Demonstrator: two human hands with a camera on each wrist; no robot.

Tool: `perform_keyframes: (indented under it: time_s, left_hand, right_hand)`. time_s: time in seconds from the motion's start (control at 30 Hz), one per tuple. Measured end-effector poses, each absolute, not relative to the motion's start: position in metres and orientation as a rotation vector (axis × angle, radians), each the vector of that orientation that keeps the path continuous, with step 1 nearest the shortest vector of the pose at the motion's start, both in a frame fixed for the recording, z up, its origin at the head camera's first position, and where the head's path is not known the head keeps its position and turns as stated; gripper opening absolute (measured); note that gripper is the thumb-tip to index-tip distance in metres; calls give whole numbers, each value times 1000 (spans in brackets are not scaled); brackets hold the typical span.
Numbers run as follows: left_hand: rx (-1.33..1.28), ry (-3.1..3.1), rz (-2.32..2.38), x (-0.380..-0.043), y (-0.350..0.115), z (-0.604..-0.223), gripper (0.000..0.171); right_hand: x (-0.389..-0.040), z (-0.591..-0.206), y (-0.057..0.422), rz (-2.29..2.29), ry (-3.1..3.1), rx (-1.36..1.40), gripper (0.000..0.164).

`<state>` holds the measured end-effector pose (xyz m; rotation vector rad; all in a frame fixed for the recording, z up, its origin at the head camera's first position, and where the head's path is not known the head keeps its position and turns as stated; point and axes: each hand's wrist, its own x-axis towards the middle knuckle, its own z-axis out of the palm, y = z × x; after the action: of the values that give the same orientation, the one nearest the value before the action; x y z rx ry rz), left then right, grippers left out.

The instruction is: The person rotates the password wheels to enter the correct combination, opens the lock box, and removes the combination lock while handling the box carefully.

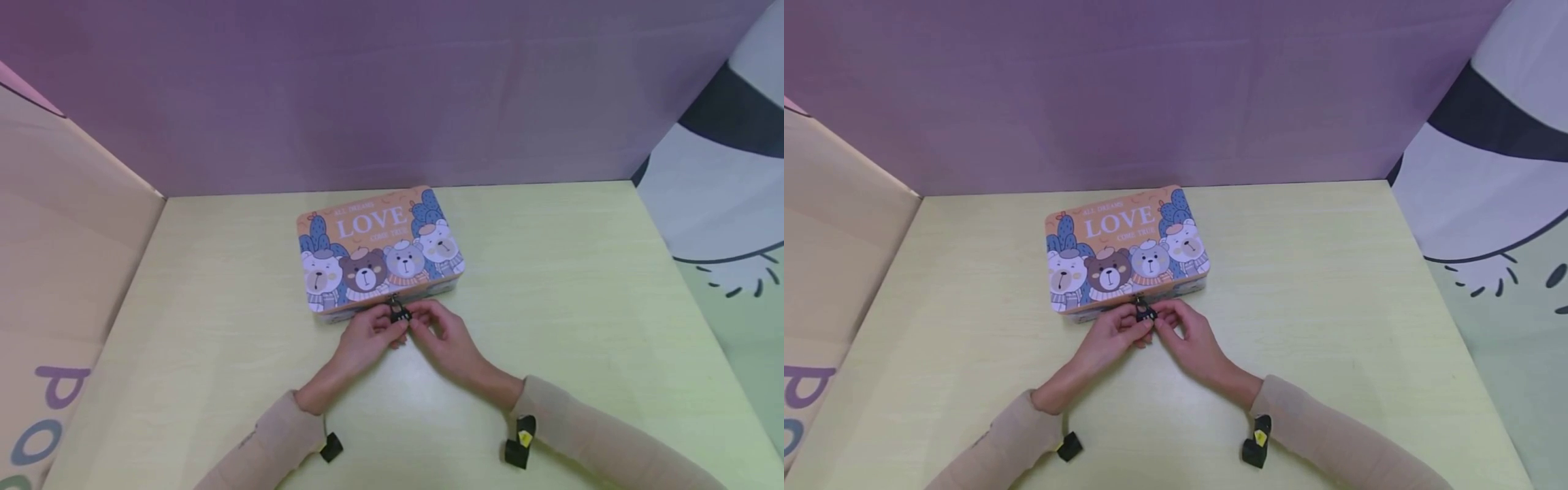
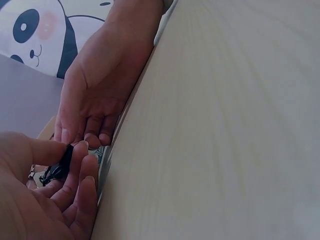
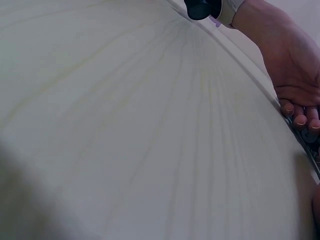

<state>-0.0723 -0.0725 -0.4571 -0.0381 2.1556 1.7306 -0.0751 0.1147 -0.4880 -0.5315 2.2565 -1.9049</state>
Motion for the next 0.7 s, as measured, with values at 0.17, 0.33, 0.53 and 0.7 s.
perform_keyframes:
  time_s: [0.17, 0.33, 0.53, 0.7]
  left_hand:
    - [-22, 2179, 1704, -72, -73, -457, 18]
    - [-8, 2188, 1699, -72, -73, -458, 18]
    - [-12, 2206, 1700, -70, -73, -460, 19]
    - [-20, 2212, 1712, -69, -72, -459, 20]
  right_hand:
    - [-75, -489, 115, -1906, 2252, -528, 26]
    - [-75, -489, 114, -1901, 2251, -517, 26]
    - [-75, -489, 115, -1902, 2250, -513, 26]
    - [-75, -489, 115, -1906, 2246, -512, 26]
